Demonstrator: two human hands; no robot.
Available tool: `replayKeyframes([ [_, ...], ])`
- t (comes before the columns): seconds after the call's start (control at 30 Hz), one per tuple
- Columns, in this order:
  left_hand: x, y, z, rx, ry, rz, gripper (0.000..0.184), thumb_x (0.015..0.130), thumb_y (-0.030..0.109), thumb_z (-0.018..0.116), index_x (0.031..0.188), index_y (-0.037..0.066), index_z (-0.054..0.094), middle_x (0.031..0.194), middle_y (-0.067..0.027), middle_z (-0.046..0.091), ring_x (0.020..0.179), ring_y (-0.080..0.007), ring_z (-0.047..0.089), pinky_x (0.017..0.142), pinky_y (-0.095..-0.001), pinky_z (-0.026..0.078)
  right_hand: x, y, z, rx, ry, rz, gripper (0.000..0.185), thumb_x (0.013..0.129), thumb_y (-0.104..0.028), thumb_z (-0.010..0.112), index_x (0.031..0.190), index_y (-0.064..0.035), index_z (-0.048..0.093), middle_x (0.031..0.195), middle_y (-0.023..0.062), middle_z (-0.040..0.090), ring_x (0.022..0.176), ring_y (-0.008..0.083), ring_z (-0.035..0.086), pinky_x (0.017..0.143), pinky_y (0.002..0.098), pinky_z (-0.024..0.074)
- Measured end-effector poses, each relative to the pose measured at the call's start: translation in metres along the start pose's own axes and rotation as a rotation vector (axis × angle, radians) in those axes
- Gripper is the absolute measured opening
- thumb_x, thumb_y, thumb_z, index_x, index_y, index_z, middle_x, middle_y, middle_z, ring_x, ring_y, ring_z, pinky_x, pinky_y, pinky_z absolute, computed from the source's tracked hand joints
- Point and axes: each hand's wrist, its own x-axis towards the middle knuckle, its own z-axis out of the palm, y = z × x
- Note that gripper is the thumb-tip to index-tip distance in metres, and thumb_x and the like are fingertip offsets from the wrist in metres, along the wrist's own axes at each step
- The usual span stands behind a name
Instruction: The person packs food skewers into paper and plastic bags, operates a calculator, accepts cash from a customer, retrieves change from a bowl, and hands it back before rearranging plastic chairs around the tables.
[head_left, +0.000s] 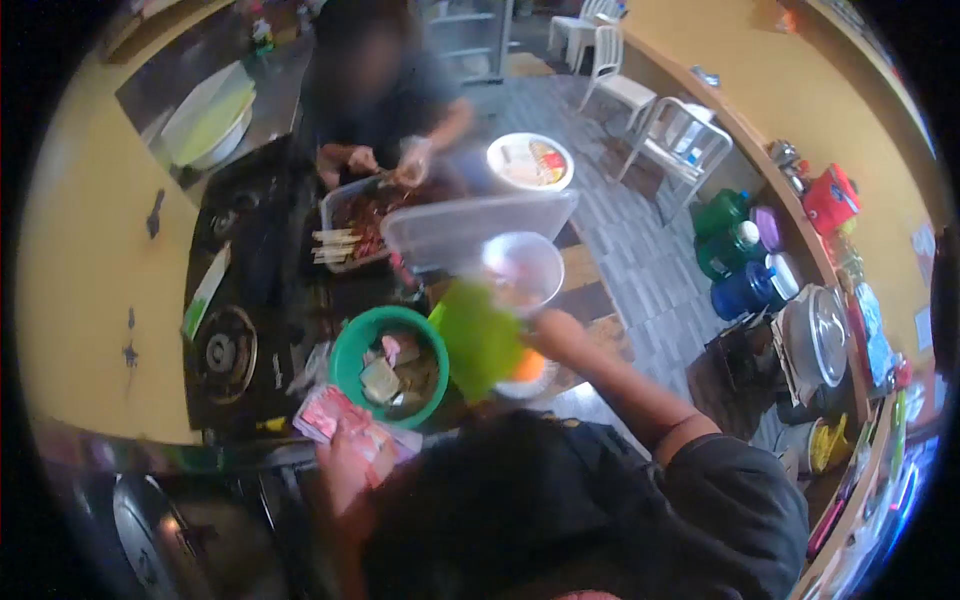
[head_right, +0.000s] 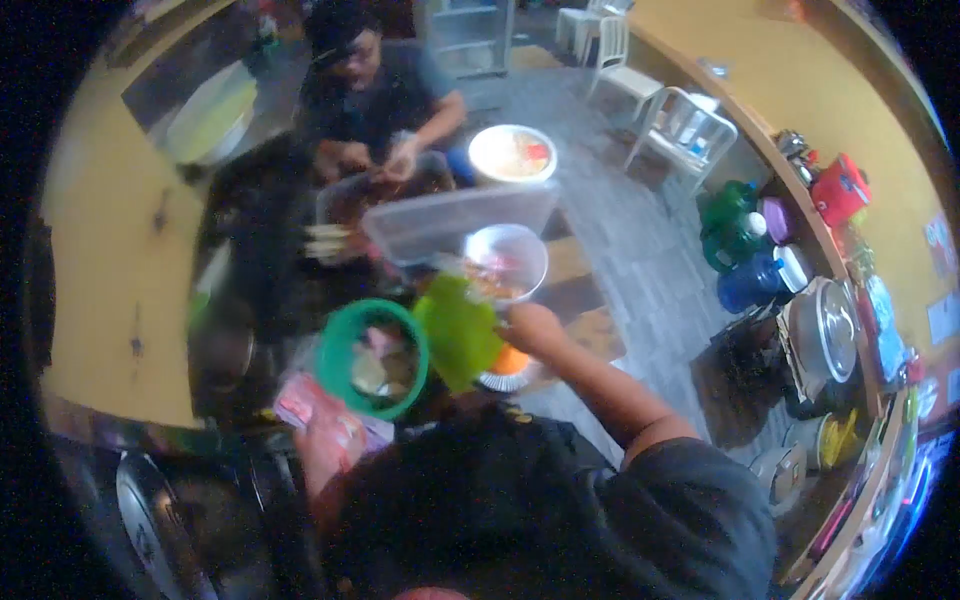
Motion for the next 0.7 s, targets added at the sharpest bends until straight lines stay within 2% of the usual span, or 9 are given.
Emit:
replayKeyframes([
  [0.07, -0.008, 0.021, 0.003, -0.037, 0.125, -0.066, 0.024, 0.083, 0.013, 0.060, 0.105, 0.004, 0.055, 0.096, -0.0087, 0.055, 0.089, -0.0215, 0.055, 0.066, -0.0384, 0.055, -0.003, 0.010, 0.009, 0.001, 0.005, 0.024, 0.035, 0.082, -0.037, 0.058, 0.102, -0.0081, 0.063, 0.092, 0.0195, 0.064, 0.088, 0.0348, 0.061, 0.075, 0.0450, 0.0482],
  [0.13, -0.004, 0.003, -0.028, 0.561, -0.010, 0.348, 0.026, 0.082, 0.016, 0.063, 0.104, 0.003, 0.056, 0.099, -0.0077, 0.054, 0.094, -0.0207, 0.053, 0.066, -0.0362, 0.056, -0.004, 0.003, 0.012, -0.004, 0.027, 0.052, 0.035, 0.081, -0.037, 0.058, 0.102, -0.0092, 0.063, 0.092, 0.0198, 0.063, 0.089, 0.0353, 0.061, 0.076, 0.0454, 0.0477],
  [0.23, -0.008, 0.024, -0.010, 0.614, -0.043, 0.413, 0.028, 0.084, 0.021, 0.062, 0.106, 0.005, 0.055, 0.102, -0.0074, 0.054, 0.098, -0.0207, 0.052, 0.066, -0.0377, 0.056, -0.005, -0.016, 0.007, 0.052, 0.031, 0.032, 0.033, 0.081, -0.035, 0.058, 0.100, -0.0081, 0.062, 0.093, 0.0197, 0.064, 0.087, 0.0363, 0.061, 0.075, 0.0465, 0.0478],
  [0.3, -0.007, 0.033, -0.001, 0.043, 0.155, -0.068, 0.030, 0.084, 0.025, 0.061, 0.108, 0.007, 0.054, 0.105, -0.0076, 0.054, 0.100, -0.0214, 0.052, 0.064, -0.0367, 0.056, 0.006, -0.017, 0.019, 0.021, 0.013, 0.069, 0.027, 0.083, -0.028, 0.054, 0.096, -0.0061, 0.062, 0.090, 0.0205, 0.064, 0.084, 0.0378, 0.061, 0.074, 0.0476, 0.0479],
  [0.43, -0.007, 0.031, -0.005, 0.049, 0.137, 0.001, 0.031, 0.084, 0.024, 0.062, 0.109, 0.009, 0.052, 0.106, -0.0077, 0.055, 0.100, -0.0217, 0.052, 0.062, -0.0348, 0.055, 0.013, -0.027, 0.020, -0.043, 0.010, 0.091, 0.021, 0.082, -0.021, 0.050, 0.090, -0.0039, 0.060, 0.086, 0.0216, 0.064, 0.080, 0.0387, 0.062, 0.071, 0.0485, 0.0482],
  [0.5, -0.009, 0.037, -0.007, -0.036, 0.158, -0.041, 0.029, 0.084, 0.023, 0.062, 0.108, 0.008, 0.054, 0.105, -0.0073, 0.054, 0.100, -0.0192, 0.052, 0.064, -0.0316, 0.054, -0.003, -0.051, -0.003, -0.051, 0.190, 0.088, 0.020, 0.081, -0.018, 0.049, 0.086, -0.0024, 0.059, 0.080, 0.0213, 0.063, 0.076, 0.0384, 0.062, 0.067, 0.0480, 0.0491],
  [0.53, -0.006, 0.032, -0.019, -0.037, 0.163, -0.033, 0.029, 0.084, 0.023, 0.062, 0.108, 0.008, 0.054, 0.105, -0.0073, 0.054, 0.100, -0.0192, 0.052, 0.064, -0.0316, 0.054, -0.012, -0.062, -0.020, -0.050, 0.192, 0.078, 0.020, 0.081, -0.018, 0.049, 0.086, -0.0024, 0.059, 0.080, 0.0213, 0.063, 0.076, 0.0384, 0.062, 0.067, 0.0480, 0.0491],
  [0.6, -0.002, 0.020, -0.044, 0.150, 0.121, 0.087, 0.029, 0.083, 0.021, 0.063, 0.107, 0.007, 0.056, 0.104, -0.0072, 0.054, 0.100, -0.0176, 0.051, 0.067, -0.0296, 0.053, -0.034, -0.074, -0.055, -0.108, 0.292, 0.055, 0.018, 0.081, -0.018, 0.050, 0.085, -0.0022, 0.058, 0.074, 0.0201, 0.063, 0.071, 0.0381, 0.062, 0.064, 0.0473, 0.0497],
  [0.7, -0.016, 0.038, -0.025, 0.137, 0.117, 0.145, 0.029, 0.081, 0.016, 0.066, 0.106, 0.005, 0.057, 0.102, -0.0065, 0.054, 0.096, -0.0162, 0.052, 0.068, -0.0269, 0.052, -0.043, -0.059, -0.086, -0.092, 0.402, -0.004, 0.020, 0.079, -0.016, 0.055, 0.094, -0.0026, 0.059, 0.071, 0.0213, 0.061, 0.067, 0.0357, 0.063, 0.061, 0.0437, 0.0506],
])
